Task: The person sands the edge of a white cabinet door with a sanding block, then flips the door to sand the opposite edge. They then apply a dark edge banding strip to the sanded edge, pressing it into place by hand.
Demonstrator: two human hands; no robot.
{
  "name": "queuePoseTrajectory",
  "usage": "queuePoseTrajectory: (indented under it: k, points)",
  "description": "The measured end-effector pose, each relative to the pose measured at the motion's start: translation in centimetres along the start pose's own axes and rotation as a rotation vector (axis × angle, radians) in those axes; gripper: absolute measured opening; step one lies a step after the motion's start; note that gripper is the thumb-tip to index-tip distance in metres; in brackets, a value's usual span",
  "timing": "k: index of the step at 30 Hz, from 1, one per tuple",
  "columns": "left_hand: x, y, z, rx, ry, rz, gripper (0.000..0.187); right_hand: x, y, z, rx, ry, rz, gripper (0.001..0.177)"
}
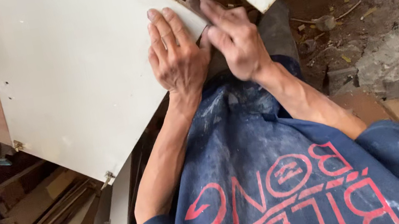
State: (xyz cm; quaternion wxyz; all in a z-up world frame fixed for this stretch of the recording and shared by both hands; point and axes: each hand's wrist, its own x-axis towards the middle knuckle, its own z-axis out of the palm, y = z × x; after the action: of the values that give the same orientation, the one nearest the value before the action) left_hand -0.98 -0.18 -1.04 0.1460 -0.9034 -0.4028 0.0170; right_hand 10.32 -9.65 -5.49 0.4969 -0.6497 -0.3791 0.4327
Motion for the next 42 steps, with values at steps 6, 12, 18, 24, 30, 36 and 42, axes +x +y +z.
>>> queuePoseTrajectory:
  k: [6, 12, 18, 24, 30, 36, 42]
  points:
    - [0.2, -0.1, -0.2, 0.016, 0.007, -0.003, 0.069, 1.4, -1.0, -0.1, -0.004, 0.033, -0.018, 0.049]
    - [0.3, -0.2, -0.2, 0.001, 0.011, 0.007, 0.071, 1.2, -1.5, -0.3, 0.005, 0.018, -0.008, 0.051]
    - [0.2, 0.1, 0.0, 0.017, 0.027, 0.004, 0.070, 0.8, -1.0, 0.4, -0.004, 0.047, -0.050, 0.054]
    - [0.3, 0.2, -0.1, 0.024, 0.014, 0.019, 0.068, 1.3, -0.8, 0.1, -0.031, 0.045, 0.001, 0.051]
    - [0.8, 0.3, -0.5, 0.013, -0.012, 0.000, 0.067, 2.1, -1.3, -0.2, -0.007, 0.058, -0.029, 0.048]
    - [1.1, 0.2, -0.9, 0.003, -0.040, 0.011, 0.069, 2.8, -2.1, -1.0, 0.015, 0.057, -0.114, 0.047]
    - [0.5, 0.5, -1.0, -0.003, -0.037, -0.002, 0.065, 1.6, -1.5, -0.9, 0.027, 0.017, -0.024, 0.047]
